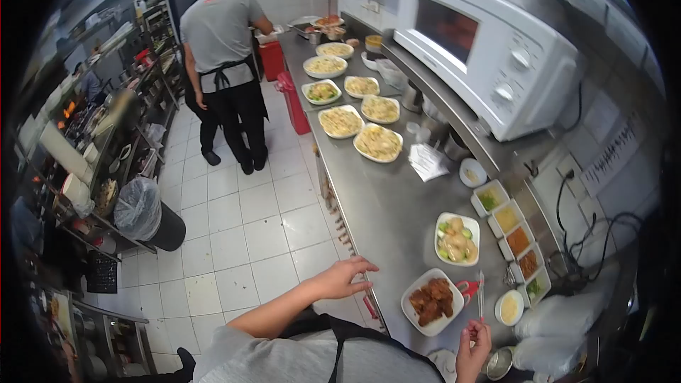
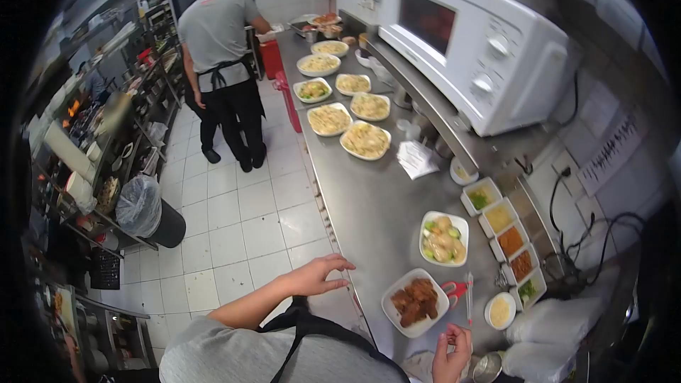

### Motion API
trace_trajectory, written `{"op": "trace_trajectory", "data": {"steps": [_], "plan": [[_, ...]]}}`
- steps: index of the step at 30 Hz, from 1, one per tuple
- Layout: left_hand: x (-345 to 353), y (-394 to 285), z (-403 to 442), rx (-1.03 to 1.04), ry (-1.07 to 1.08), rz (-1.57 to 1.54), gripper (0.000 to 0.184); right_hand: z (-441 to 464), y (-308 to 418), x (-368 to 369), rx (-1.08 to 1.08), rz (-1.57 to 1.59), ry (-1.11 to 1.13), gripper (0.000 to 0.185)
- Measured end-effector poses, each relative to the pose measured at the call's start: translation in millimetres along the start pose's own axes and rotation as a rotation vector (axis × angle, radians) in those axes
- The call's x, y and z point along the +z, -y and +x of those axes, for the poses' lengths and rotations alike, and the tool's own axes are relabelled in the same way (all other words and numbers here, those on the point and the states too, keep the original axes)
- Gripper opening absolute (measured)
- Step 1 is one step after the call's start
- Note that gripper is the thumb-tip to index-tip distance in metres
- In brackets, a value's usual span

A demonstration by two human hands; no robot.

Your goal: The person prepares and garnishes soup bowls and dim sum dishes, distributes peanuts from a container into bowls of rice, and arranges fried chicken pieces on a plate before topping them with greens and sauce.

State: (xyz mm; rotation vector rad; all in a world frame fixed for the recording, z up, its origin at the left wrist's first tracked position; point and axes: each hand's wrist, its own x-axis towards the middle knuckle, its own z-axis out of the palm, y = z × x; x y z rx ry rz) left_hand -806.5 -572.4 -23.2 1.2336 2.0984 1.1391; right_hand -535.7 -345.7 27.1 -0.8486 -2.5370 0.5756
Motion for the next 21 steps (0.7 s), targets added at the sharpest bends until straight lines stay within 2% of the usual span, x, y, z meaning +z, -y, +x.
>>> {"op": "trace_trajectory", "data": {"steps": [2,3,5,6,8,9,10,11,12,13,14,16,19,21], "plan": [[-20,5,-6,0.031,-0.020,-0.104,0.039,25,51,10,-0.076,0.458,0.056,0.021],[-26,14,-7,0.063,0.015,-0.194,0.040,37,70,25,-0.119,0.467,0.068,0.021],[-39,22,-5,0.094,0.129,-0.429,0.043,57,110,66,-0.575,0.362,-0.041,0.025],[-47,24,-5,0.095,0.215,-0.575,0.045,66,138,86,-0.593,0.376,-0.048,0.025],[-61,47,-1,0.223,0.473,-0.724,0.047,86,197,122,-0.802,0.159,0.141,0.043],[-67,68,3,0.098,0.648,-0.688,0.047,97,218,145,-0.891,0.175,0.179,0.047],[-97,59,0,0.111,0.575,-0.673,0.044,109,236,169,-0.972,0.182,0.217,0.052],[-125,51,-5,0.130,0.518,-0.660,0.043,117,249,187,-0.953,0.158,0.185,0.052],[-141,65,-3,0.162,0.562,-0.641,0.043,123,259,203,-0.894,0.253,0.321,0.052],[-154,82,-1,0.192,0.508,-0.539,0.041,130,270,213,-0.826,0.354,0.442,0.053],[-169,95,5,0.225,0.452,-0.440,0.040,136,283,219,-0.795,0.334,0.385,0.053],[-204,104,19,0.250,0.528,-0.359,0.037,154,309,228,-0.764,0.463,0.440,0.050],[-244,96,46,0.357,0.594,-0.232,0.034,182,336,215,-0.725,0.420,0.412,0.053],[-262,95,75,0.446,0.620,-0.172,0.032,203,344,202,-0.701,0.401,0.400,0.047]]}}
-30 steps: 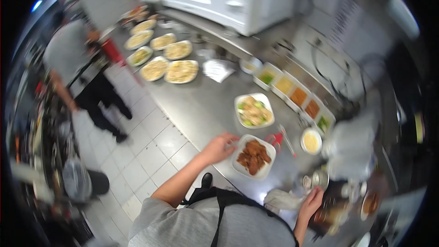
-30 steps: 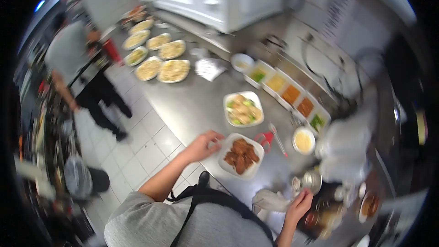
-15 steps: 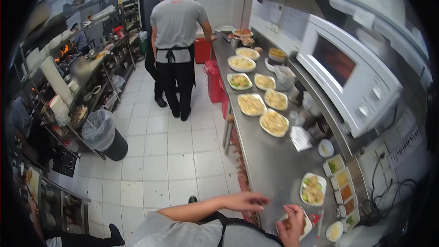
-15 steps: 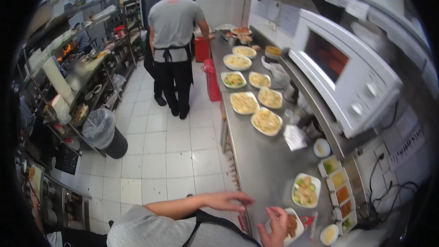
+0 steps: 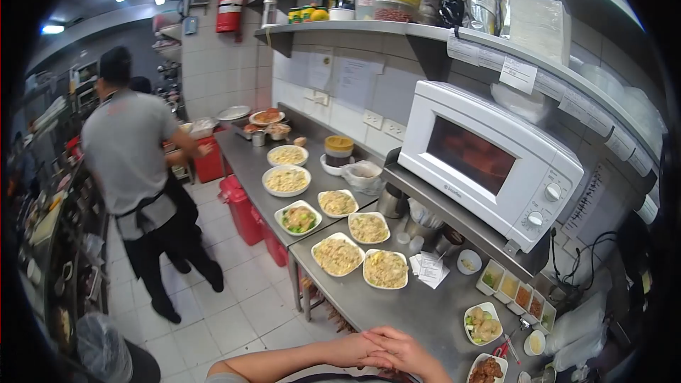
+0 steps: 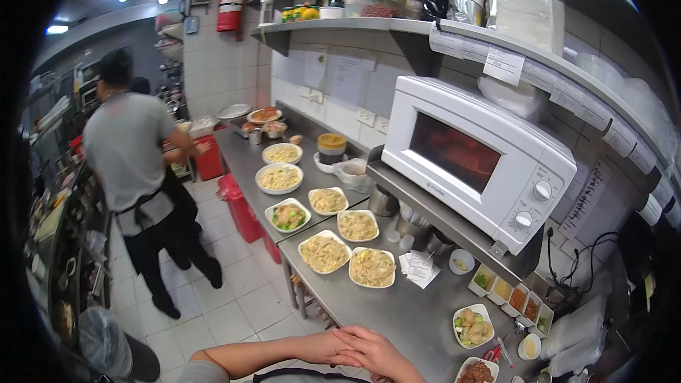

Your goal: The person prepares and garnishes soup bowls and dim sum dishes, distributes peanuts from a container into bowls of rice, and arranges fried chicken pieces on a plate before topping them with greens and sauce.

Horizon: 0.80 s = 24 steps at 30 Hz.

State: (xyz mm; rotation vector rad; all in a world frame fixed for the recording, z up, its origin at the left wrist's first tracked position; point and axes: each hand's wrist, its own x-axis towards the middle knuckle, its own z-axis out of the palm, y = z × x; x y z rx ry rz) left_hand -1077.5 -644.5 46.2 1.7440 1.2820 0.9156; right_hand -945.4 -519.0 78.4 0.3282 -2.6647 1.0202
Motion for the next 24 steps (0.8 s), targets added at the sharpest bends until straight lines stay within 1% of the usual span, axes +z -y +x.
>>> {"op": "trace_trajectory", "data": {"steps": [2,3,5,6,7,8,9,10,11,12,13,14,15,16,17,19,20,21,22,23,24], "plan": [[-29,9,16,0.354,-0.059,0.237,0.029,13,0,-23,0.044,0.179,-0.039,0.034],[-54,11,22,0.296,0.076,0.278,0.029,13,-12,-34,0.059,0.170,-0.053,0.034],[-109,-6,27,0.236,0.023,0.174,0.028,8,-39,-61,0.028,0.289,-0.167,0.024],[-137,-10,29,0.224,-0.053,0.198,0.028,10,-50,-72,0.022,0.281,-0.177,0.024],[-166,-14,32,0.208,-0.129,0.224,0.028,10,-60,-77,0.084,0.367,-0.352,0.023],[-194,-23,35,0.286,-0.200,0.264,0.029,12,-66,-79,0.156,0.460,-0.527,0.023],[-223,-34,43,0.370,-0.273,0.300,0.030,19,-70,-82,0.159,0.458,-0.536,0.023],[-253,-45,53,0.494,-0.292,0.302,0.028,27,-73,-88,0.151,0.433,-0.551,0.023],[-282,-56,65,0.508,-0.300,0.056,0.021,34,-74,-94,0.146,0.410,-0.567,0.022],[-313,-64,78,0.543,-0.344,-0.076,0.016,42,-73,-100,0.156,0.405,-0.578,0.022],[-339,-83,90,0.571,-0.541,0.135,0.019,51,-70,-107,0.161,0.285,-0.501,0.021],[-374,-99,110,0.742,-0.666,0.317,0.031,59,-67,-113,0.168,0.166,-0.421,0.020],[-408,-113,126,0.768,-0.695,0.318,0.041,64,-65,-120,0.181,0.161,-0.432,0.020],[-449,-124,146,0.852,-0.793,0.555,0.043,67,-62,-129,0.181,0.029,-0.405,0.020],[-475,-137,157,0.845,-0.853,0.555,0.048,68,-54,-134,0.191,-0.096,-0.373,0.020],[-549,-155,194,0.863,-1.036,0.646,0.057,87,-28,-155,0.232,-0.231,-0.425,0.021],[-609,-173,216,0.862,-1.143,0.649,0.081,111,-9,-167,0.214,-0.300,-0.422,0.021],[-639,-180,229,0.954,-1.270,0.716,0.080,131,10,-184,0.182,-0.357,-0.391,0.021],[-656,-185,236,0.982,-1.253,0.696,0.080,152,23,-196,0.157,-0.346,-0.377,0.022],[-669,-193,239,0.854,-1.377,0.703,0.083,175,32,-206,0.132,-0.334,-0.363,0.022],[-681,-199,242,0.719,-1.498,0.707,0.086,202,38,-221,0.075,-0.451,-0.366,0.023]]}}
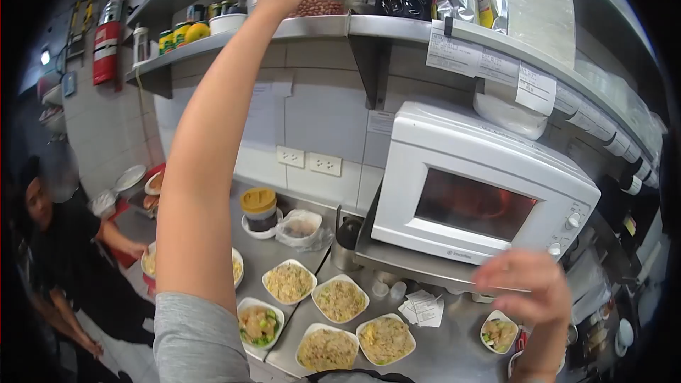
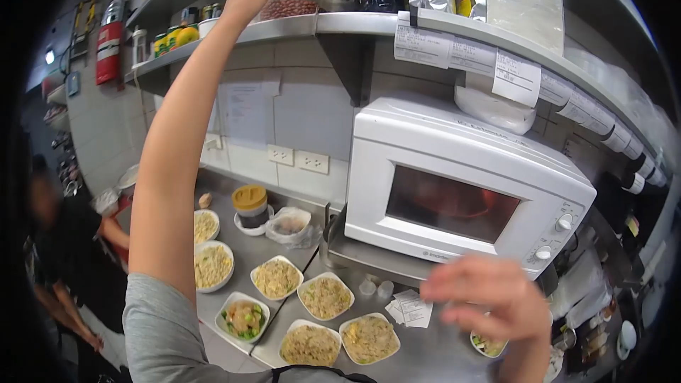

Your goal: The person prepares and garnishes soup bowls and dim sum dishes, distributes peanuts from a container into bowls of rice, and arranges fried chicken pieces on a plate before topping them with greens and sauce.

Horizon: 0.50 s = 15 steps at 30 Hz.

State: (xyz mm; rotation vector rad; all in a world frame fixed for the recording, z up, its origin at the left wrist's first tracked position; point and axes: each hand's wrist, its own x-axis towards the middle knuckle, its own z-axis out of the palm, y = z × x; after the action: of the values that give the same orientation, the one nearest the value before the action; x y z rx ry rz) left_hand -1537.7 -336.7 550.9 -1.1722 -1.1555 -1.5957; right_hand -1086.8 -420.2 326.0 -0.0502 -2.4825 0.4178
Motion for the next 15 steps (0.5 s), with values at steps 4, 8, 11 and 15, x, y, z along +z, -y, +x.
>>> {"op": "trace_trajectory", "data": {"steps": [4,8,11,15], "plan": [[28,41,34,-0.083,0.017,-0.206,0.079,135,-1,-16,-0.147,-0.348,-0.162,0.028],[43,76,46,-0.129,0.146,-0.418,0.102,278,-40,-34,-0.170,-0.471,-0.412,0.044],[49,88,35,-0.229,0.209,-0.537,0.110,369,-62,-46,-0.037,-0.434,-0.550,0.066],[62,98,33,-0.150,0.231,-0.713,0.103,445,-87,-61,0.085,-0.273,-0.623,0.071]]}}
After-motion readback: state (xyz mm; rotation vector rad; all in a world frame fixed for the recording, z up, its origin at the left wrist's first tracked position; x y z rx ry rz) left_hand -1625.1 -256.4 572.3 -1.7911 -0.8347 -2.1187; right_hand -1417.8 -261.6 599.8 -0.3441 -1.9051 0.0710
